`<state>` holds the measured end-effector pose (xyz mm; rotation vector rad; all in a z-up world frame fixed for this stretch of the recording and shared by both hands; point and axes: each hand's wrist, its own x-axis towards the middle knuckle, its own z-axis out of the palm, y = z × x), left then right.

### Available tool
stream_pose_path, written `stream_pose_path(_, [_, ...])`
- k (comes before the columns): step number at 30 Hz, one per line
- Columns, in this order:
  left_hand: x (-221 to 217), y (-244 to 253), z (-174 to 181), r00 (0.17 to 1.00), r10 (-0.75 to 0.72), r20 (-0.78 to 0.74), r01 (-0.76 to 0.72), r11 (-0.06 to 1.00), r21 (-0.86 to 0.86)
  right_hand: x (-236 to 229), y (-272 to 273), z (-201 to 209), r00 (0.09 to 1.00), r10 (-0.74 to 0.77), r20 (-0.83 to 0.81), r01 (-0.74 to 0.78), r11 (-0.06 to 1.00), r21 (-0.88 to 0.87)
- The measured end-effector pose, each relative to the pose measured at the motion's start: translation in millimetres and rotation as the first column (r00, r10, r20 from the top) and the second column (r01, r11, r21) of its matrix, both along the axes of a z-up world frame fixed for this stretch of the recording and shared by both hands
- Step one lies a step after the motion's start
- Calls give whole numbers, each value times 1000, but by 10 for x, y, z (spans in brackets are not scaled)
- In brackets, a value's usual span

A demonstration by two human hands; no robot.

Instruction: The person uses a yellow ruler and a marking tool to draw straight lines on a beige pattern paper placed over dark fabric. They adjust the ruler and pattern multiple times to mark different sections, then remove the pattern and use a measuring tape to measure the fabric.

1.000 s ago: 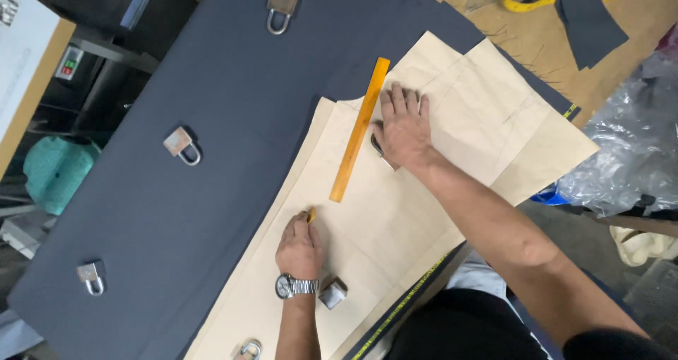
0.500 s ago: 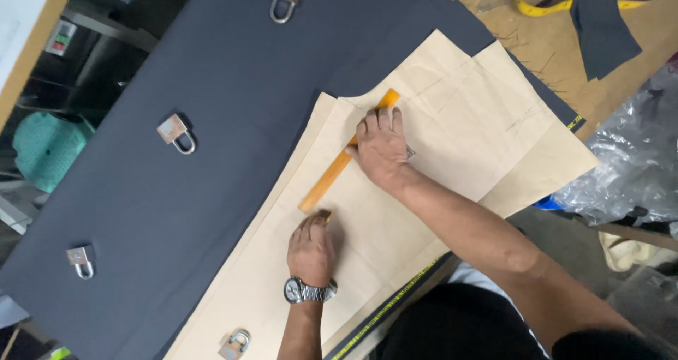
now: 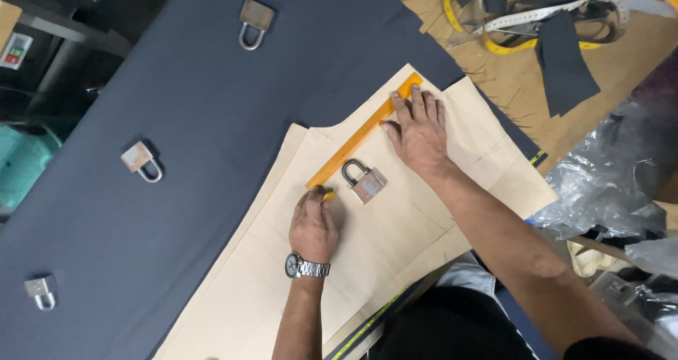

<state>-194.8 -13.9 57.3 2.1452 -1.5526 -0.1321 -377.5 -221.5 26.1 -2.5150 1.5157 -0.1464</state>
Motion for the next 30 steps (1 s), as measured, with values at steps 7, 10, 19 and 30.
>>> stream_pose_path(7, [81,-260,-87,998,30,-51,-25,995,93,82,-190,-211,992,-126,10,124,987,102])
stream_pose_path(10, [80,-305,-45,997,32,-69,-24,993,118,97,-193,-150,983,-180,18,175,969,174])
stream_pose_path(19, [139,-339,-118,998,23,-58,-16,993,118,209,-281,-169,982,-188,-2,184,959,213])
stream_pose_path(30, [197,-375,-156,998,6,-64,-2,998,65,332,-321,-82,976,-216,-27,216,942,259])
